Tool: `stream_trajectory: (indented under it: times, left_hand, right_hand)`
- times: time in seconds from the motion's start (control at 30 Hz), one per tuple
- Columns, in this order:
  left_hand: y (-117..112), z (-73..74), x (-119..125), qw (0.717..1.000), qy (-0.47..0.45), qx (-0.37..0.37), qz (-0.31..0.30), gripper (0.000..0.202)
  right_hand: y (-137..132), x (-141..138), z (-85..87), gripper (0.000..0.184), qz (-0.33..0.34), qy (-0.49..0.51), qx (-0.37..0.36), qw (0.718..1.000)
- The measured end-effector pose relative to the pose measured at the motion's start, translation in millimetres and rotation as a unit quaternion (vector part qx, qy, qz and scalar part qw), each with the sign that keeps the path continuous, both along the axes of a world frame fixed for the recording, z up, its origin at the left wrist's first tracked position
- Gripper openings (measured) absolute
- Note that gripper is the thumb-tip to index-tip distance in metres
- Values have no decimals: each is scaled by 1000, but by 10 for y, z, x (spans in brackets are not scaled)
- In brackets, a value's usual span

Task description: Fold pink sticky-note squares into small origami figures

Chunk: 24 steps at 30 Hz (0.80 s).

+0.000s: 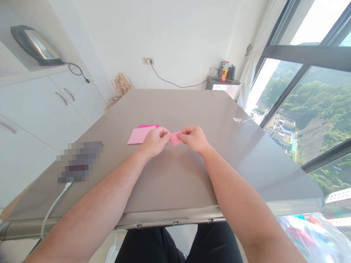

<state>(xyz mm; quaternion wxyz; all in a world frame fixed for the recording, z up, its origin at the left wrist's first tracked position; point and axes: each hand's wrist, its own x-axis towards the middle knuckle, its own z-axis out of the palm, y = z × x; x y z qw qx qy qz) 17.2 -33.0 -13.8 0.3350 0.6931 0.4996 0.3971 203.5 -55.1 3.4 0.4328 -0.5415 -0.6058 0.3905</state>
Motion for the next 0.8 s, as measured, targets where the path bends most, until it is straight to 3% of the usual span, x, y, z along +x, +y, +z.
stream_trajectory:
  times: [0.23,0.37,0.5,0.63,0.8]
  left_hand:
    - [-69,-12,-23,985,100,-29,-136,12]
    - [-86,-3,-16,983,97,-52,-147,18]
    - [-42,-28,5,993,-28,-76,-88,24]
    - [-7,-55,54,973,-211,-87,-45,29]
    - [-36,-39,101,955,-283,-75,-55,36]
  right_hand:
    - [-35,124,102,14,91,-154,-17,984]
    - [-25,102,76,16,103,-174,-9,979]
    - [-18,39,52,18,40,-102,16,994]
    - [-42,-44,40,35,36,0,23,999]
    - [-53,-133,13,38,-2,62,50,997]
